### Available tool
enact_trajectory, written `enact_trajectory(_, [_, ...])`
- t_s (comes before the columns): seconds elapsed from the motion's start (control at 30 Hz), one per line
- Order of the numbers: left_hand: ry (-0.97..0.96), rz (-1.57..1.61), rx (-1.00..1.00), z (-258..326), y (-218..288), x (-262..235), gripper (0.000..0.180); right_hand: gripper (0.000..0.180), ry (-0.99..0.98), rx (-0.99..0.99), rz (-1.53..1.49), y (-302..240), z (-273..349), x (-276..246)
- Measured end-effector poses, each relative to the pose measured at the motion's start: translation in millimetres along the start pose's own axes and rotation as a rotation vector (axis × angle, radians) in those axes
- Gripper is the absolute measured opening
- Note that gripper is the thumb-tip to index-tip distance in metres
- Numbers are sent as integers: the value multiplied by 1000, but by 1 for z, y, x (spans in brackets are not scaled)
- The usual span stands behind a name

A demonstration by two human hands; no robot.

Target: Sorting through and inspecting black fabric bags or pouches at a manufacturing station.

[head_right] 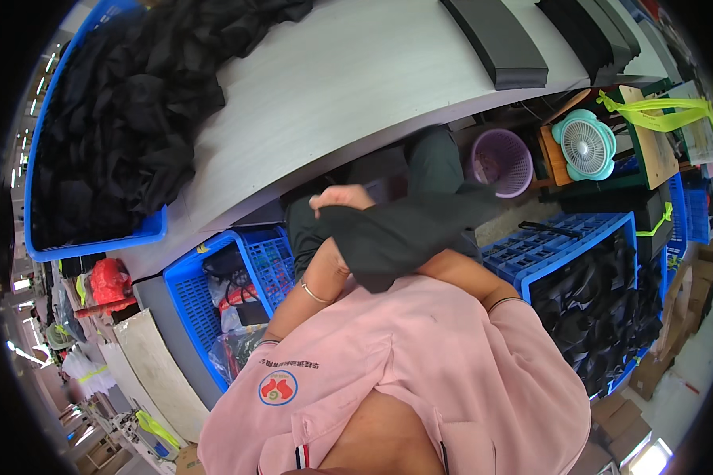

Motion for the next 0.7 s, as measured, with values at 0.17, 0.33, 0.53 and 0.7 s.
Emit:
enact_trajectory(0.17, [425, 73, 135, -82, 50, 51, 44, 20, -147, 99, 138, 59, -14, 29])
enact_trajectory(0.33, [870, 125, 329, -96, 148, 90, 48, 21, -182, 107, 345, 100, -17, 35])
enact_trajectory(0.53, [1023, 339, 514, -35, 208, 88, 58, 21, 113, 91, 371, 101, 23, -10])
enact_trajectory(0.7, [1305, 109, 591, 3, 214, 24, 60, 21, 628, -342, 178, -19, 71, -47])
Point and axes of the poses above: each hand's wrist, its own z-axis away from the middle knuckle, its own x-axis out of the palm, y = z × x, the point moved 4 cm from there along -z, towards the middle knuckle, and after that the axes turned 7 degrees about z, right-handed, at the moved point
